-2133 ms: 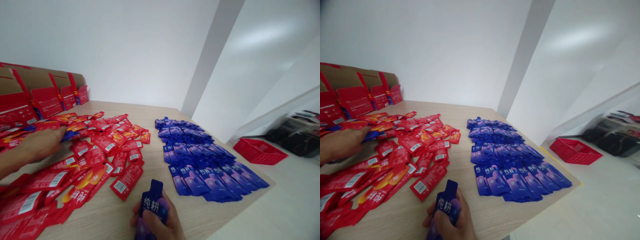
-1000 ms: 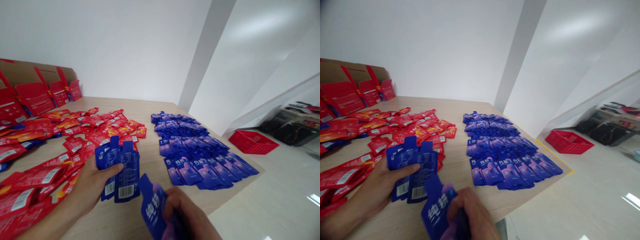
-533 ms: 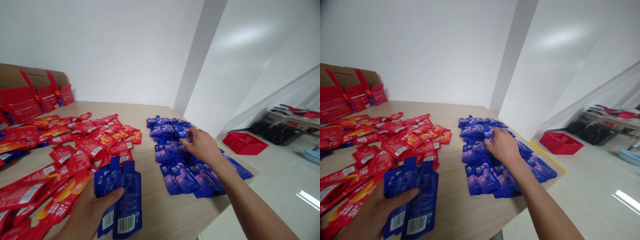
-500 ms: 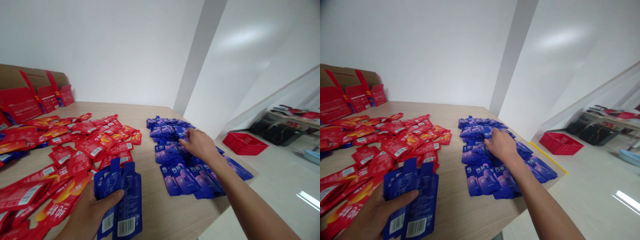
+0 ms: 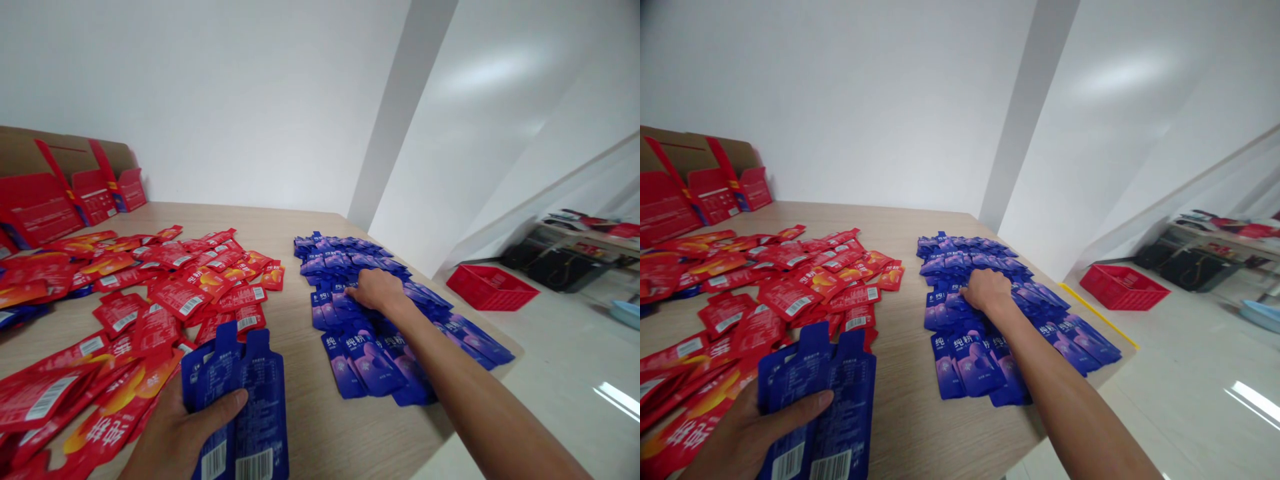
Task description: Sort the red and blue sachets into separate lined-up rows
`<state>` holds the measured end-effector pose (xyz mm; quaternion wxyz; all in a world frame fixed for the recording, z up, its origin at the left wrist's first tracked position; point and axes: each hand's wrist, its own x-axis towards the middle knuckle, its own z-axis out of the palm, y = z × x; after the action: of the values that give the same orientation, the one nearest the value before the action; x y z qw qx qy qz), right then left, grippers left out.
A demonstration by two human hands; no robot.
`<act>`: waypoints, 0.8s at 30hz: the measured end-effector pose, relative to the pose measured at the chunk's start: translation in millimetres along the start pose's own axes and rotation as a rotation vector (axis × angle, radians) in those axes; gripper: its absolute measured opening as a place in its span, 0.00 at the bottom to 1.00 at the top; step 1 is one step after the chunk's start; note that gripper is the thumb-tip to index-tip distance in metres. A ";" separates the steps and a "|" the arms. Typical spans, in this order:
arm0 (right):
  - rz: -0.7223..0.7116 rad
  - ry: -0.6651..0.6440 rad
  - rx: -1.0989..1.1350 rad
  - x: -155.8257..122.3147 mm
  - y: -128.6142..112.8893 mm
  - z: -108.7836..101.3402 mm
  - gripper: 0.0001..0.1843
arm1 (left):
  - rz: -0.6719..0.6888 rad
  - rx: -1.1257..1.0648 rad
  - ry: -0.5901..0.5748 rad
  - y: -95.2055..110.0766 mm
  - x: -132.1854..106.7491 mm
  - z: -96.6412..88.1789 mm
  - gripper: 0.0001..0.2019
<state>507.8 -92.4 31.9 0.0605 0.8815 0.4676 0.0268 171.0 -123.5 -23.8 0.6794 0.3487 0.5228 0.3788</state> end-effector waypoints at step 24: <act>-0.763 -0.009 0.079 -17.1 17.3 28.8 0.31 | -0.048 0.007 -0.062 -0.8 8.1 -8.8 0.48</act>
<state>515.3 -118.5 5.8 0.0341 0.6457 0.7625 -0.0198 163.8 -116.0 -30.0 0.7027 0.3502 0.5112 0.3496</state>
